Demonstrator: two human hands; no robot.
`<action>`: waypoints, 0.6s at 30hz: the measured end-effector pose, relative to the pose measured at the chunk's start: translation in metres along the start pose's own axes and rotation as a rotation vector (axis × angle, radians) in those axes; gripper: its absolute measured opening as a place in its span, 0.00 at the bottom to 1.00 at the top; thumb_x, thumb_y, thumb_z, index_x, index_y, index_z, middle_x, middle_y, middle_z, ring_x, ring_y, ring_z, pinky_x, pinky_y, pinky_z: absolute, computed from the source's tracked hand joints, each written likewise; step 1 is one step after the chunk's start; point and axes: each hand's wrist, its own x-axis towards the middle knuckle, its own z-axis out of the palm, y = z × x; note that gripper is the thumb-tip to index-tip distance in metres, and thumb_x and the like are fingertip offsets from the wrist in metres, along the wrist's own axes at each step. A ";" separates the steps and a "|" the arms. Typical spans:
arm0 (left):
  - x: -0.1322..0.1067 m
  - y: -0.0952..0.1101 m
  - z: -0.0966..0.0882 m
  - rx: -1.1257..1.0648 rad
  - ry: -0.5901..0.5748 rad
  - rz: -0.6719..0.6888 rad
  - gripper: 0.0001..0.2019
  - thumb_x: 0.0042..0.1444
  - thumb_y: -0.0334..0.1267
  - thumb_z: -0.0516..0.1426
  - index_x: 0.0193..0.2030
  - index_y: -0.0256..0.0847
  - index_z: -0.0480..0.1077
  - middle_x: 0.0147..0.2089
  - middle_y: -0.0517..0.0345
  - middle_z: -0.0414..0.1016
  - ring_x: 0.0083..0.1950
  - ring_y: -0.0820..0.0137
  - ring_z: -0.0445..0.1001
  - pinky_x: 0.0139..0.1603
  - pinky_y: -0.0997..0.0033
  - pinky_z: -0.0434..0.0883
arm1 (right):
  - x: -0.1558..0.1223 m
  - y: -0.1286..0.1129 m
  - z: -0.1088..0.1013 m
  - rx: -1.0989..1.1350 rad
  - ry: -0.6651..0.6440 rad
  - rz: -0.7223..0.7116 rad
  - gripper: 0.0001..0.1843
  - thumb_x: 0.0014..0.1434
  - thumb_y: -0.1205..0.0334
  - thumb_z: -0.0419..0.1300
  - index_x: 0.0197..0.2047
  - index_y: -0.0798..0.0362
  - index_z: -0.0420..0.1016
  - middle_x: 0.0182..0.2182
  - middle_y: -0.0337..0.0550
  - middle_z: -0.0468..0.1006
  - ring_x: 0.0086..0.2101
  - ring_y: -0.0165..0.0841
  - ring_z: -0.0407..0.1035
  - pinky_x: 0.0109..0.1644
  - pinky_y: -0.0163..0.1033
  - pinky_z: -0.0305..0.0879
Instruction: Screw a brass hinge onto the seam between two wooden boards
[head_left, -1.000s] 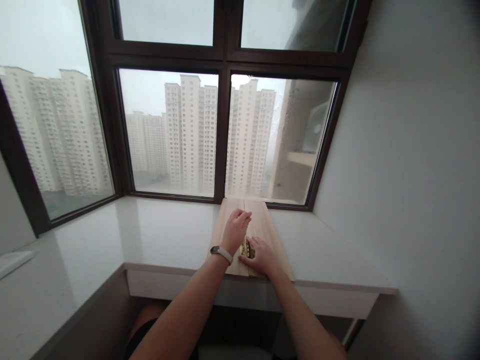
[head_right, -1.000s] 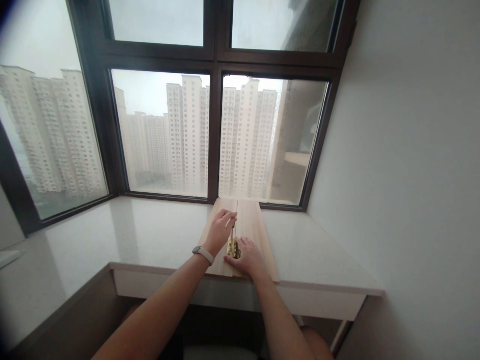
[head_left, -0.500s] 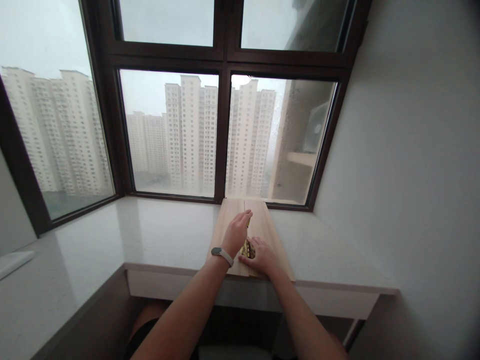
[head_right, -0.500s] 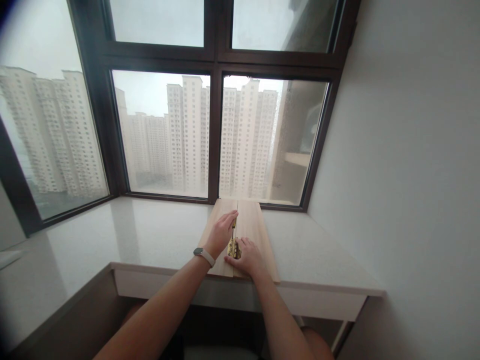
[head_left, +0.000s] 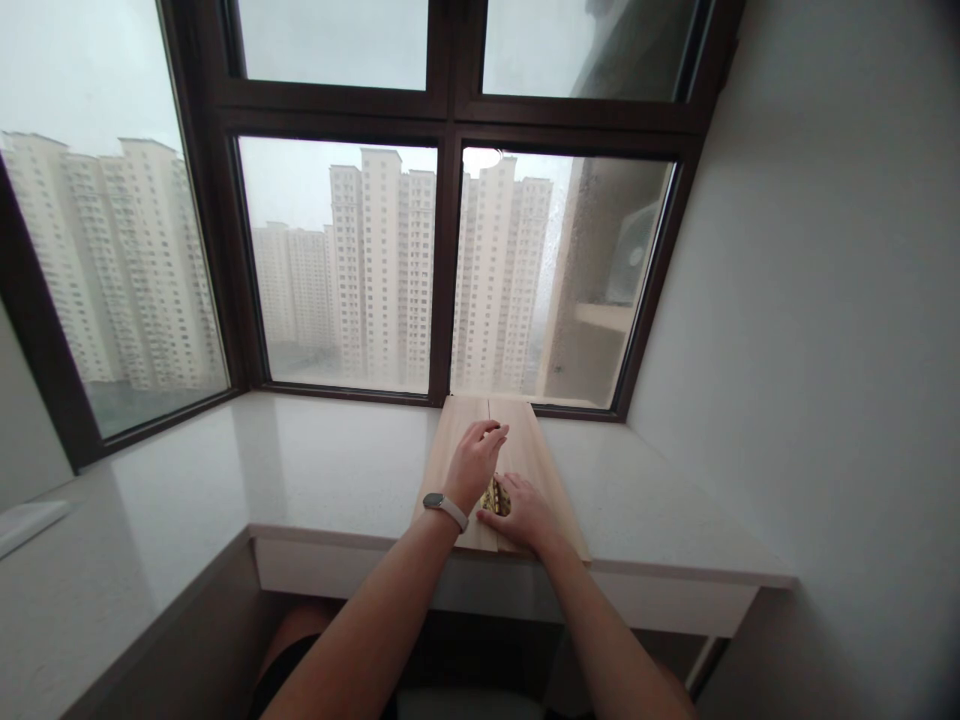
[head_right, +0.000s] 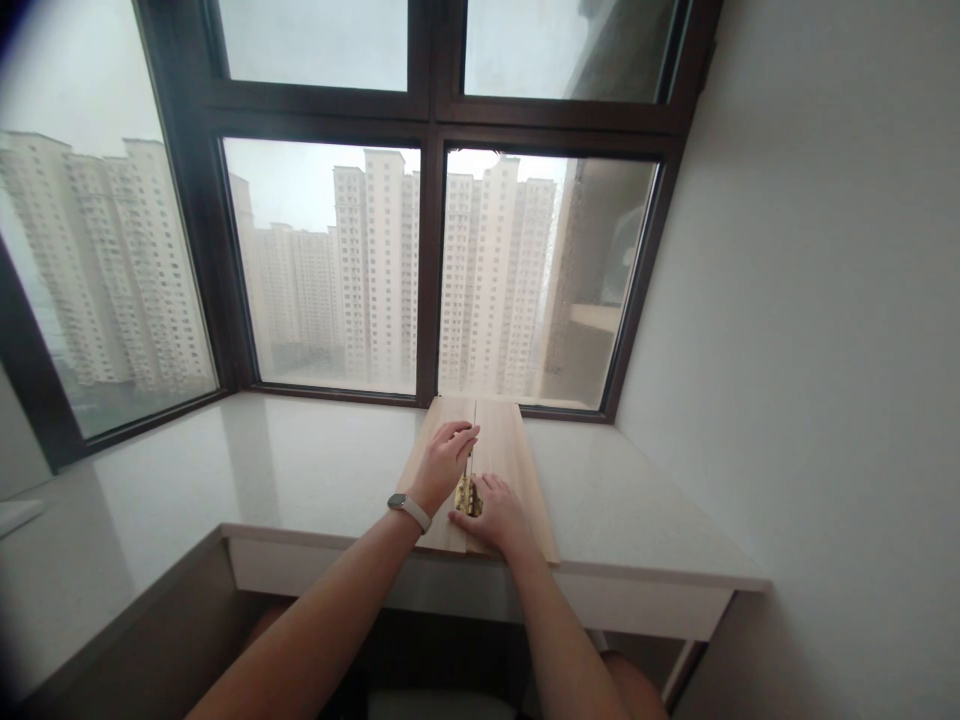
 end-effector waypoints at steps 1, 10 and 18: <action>0.000 0.000 0.000 -0.002 -0.005 0.007 0.14 0.68 0.32 0.53 0.56 0.46 0.74 0.56 0.49 0.74 0.59 0.62 0.72 0.60 0.55 0.74 | 0.000 0.000 0.000 0.003 0.001 -0.006 0.48 0.52 0.28 0.59 0.67 0.49 0.66 0.62 0.53 0.68 0.61 0.49 0.60 0.66 0.50 0.53; -0.005 -0.005 0.002 -0.088 -0.055 -0.005 0.26 0.62 0.21 0.49 0.63 0.45 0.69 0.65 0.51 0.71 0.65 0.65 0.69 0.67 0.54 0.70 | 0.000 0.000 -0.001 -0.004 -0.006 -0.008 0.49 0.52 0.27 0.59 0.67 0.50 0.66 0.62 0.54 0.69 0.62 0.49 0.61 0.67 0.51 0.53; 0.004 0.002 -0.007 -0.103 0.016 -0.082 0.13 0.68 0.31 0.52 0.54 0.45 0.74 0.51 0.52 0.77 0.55 0.64 0.75 0.59 0.58 0.74 | 0.000 0.002 0.001 -0.006 -0.003 0.001 0.49 0.52 0.27 0.59 0.68 0.49 0.65 0.64 0.53 0.67 0.63 0.49 0.59 0.67 0.51 0.51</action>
